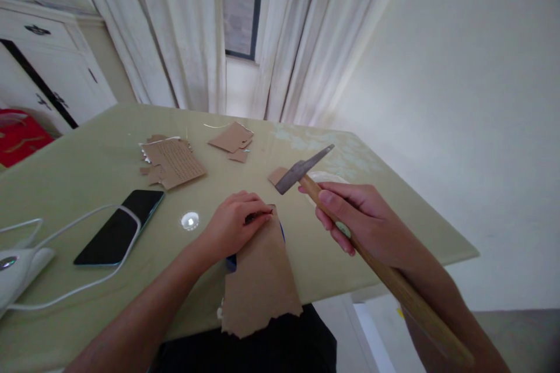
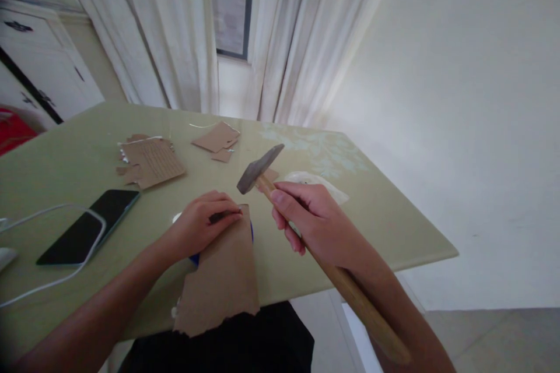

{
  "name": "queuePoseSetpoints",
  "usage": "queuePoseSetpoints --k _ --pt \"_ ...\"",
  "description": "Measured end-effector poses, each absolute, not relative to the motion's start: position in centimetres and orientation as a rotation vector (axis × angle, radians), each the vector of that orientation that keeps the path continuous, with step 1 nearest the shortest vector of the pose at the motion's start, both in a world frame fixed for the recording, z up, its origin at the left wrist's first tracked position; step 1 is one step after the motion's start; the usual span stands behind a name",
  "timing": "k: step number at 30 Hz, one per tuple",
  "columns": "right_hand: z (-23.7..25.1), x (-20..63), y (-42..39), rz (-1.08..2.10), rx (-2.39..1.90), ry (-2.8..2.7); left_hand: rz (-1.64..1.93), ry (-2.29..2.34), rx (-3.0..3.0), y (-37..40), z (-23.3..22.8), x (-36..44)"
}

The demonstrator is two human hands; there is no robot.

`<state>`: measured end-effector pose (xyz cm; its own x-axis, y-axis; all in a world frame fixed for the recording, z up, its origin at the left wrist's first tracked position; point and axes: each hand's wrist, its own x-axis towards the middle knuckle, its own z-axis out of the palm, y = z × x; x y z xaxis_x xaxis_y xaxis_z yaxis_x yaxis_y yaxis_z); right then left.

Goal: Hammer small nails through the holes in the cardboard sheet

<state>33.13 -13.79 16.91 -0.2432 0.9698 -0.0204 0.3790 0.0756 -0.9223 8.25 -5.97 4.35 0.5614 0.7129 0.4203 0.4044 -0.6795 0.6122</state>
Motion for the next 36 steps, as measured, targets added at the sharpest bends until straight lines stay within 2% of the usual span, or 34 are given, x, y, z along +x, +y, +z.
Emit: queuePoseSetpoints --k 6,13,19,26,32,36 --pt "15.0 31.9 -13.1 1.194 -1.472 -1.849 0.928 0.890 2.394 -5.9 4.4 8.3" --pt "17.1 32.5 -13.8 0.995 -1.382 -1.689 0.942 0.878 2.403 -5.7 4.0 8.3" --pt "14.4 32.1 -13.7 1.186 -1.504 -1.812 0.935 0.882 2.395 -5.9 4.4 8.4" --pt "15.6 32.4 -14.3 1.014 -1.384 -1.650 0.929 0.907 2.393 -5.8 4.1 8.4" --pt "12.4 32.1 -14.2 1.217 -1.508 -1.764 0.912 0.953 2.384 -6.2 4.4 8.4" --pt "11.7 32.1 -14.1 1.206 -1.528 -1.777 0.905 0.963 2.350 -6.3 4.4 8.2"
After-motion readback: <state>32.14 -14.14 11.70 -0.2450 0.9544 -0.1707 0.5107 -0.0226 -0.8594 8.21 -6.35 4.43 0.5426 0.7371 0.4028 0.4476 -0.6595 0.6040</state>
